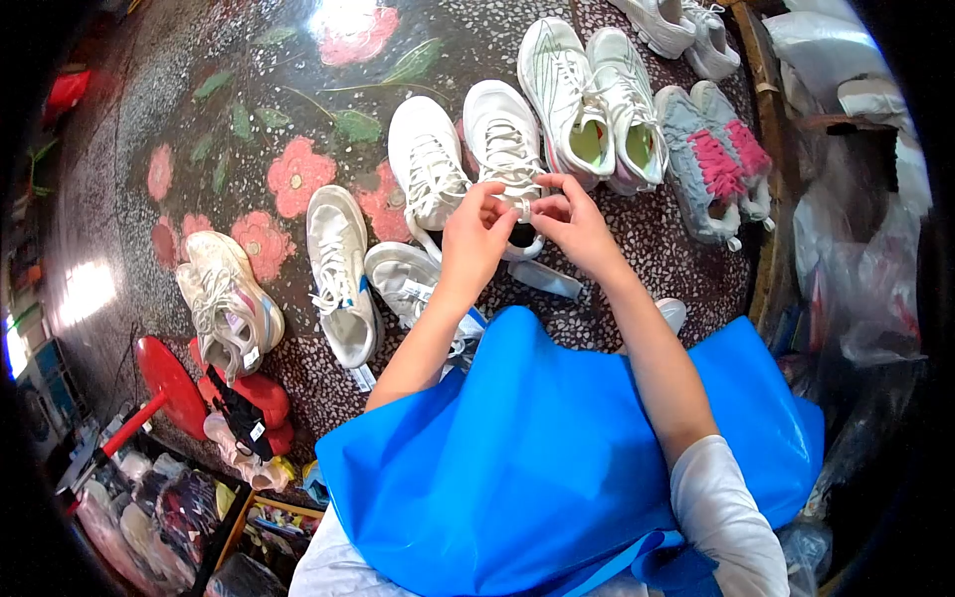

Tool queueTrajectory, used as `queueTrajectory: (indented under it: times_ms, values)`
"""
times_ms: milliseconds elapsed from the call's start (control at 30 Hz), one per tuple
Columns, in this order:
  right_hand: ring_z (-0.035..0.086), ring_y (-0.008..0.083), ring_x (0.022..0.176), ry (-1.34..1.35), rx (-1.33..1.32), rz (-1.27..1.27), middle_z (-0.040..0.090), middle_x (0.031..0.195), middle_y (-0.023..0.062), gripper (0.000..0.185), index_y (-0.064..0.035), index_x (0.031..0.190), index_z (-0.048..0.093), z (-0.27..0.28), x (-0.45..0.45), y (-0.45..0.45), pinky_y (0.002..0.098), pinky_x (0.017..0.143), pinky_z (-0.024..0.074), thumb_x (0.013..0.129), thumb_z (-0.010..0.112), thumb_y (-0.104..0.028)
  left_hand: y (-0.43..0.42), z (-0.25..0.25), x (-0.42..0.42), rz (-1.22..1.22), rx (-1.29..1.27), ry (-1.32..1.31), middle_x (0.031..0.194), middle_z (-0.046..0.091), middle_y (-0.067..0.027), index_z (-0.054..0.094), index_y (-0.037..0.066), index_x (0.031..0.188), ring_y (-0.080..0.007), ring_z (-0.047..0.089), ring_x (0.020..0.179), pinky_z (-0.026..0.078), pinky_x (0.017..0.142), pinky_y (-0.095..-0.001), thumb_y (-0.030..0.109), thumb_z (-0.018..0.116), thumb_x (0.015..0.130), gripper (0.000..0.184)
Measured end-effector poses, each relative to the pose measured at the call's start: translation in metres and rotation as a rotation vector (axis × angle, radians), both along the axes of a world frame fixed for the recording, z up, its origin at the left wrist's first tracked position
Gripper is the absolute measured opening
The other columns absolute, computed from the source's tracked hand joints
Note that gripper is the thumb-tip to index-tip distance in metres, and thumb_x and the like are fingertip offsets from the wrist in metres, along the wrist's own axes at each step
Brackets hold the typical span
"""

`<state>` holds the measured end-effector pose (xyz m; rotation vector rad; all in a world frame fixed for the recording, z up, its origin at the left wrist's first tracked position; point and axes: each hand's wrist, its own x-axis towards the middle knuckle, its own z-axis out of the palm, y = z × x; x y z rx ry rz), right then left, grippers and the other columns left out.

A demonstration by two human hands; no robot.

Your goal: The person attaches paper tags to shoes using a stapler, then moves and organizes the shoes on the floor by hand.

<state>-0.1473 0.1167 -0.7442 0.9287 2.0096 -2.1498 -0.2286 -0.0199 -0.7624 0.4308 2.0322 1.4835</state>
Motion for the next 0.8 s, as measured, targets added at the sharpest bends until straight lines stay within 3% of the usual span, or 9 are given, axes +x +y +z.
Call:
queueTrajectory:
  times_ms: [100, 300, 433, 800]
  values:
    - [0.054, 0.0095, 0.076, -0.044, -0.007, -0.01, 0.059, 0.088, 0.0072, 0.04, -0.003, 0.115, 0.046, -0.001, 0.013, 0.007, 0.0218, 0.066, 0.044, 0.077, 0.06, 0.0, -0.007, 0.001, -0.003, 0.112, 0.109, -0.247, 0.08, 0.058, -0.0033, 0.05, -0.001, 0.107, -0.0096, 0.055, 0.071, 0.045, 0.065, -0.0221, 0.001, 0.065, 0.078, 0.033]
    - [0.057, 0.0093, 0.076, -0.05, -0.016, -0.242, 0.062, 0.084, 0.0068, 0.033, 0.0001, 0.11, 0.05, -0.005, 0.026, 0.015, 0.0212, 0.067, 0.0453, 0.079, 0.062, -0.002, -0.014, 0.004, 0.0, 0.183, 0.169, -0.272, 0.08, 0.059, -0.0031, 0.048, 0.001, 0.106, -0.0086, 0.055, 0.074, 0.044, 0.067, -0.0217, 0.001, 0.066, 0.078, 0.033]
    - [0.057, 0.0074, 0.078, 0.009, -0.025, -0.192, 0.063, 0.086, 0.0035, 0.018, 0.0015, 0.097, 0.06, -0.005, 0.021, 0.009, 0.0198, 0.069, 0.0452, 0.08, 0.062, -0.004, -0.009, 0.02, 0.005, 0.186, 0.145, -0.244, 0.082, 0.062, -0.0042, 0.046, 0.001, 0.106, -0.0085, 0.056, 0.072, 0.044, 0.066, -0.0208, 0.0, 0.065, 0.078, 0.034]
    - [0.06, 0.0091, 0.081, 0.009, -0.117, -0.199, 0.064, 0.087, 0.0065, 0.019, 0.004, 0.098, 0.061, 0.014, 0.021, -0.005, 0.0206, 0.071, 0.0474, 0.081, 0.062, -0.004, 0.013, 0.028, 0.024, 0.108, 0.198, -0.201, 0.084, 0.064, -0.008, 0.045, 0.0, 0.107, -0.0113, 0.06, 0.075, 0.048, 0.066, -0.0237, 0.003, 0.064, 0.08, 0.033]
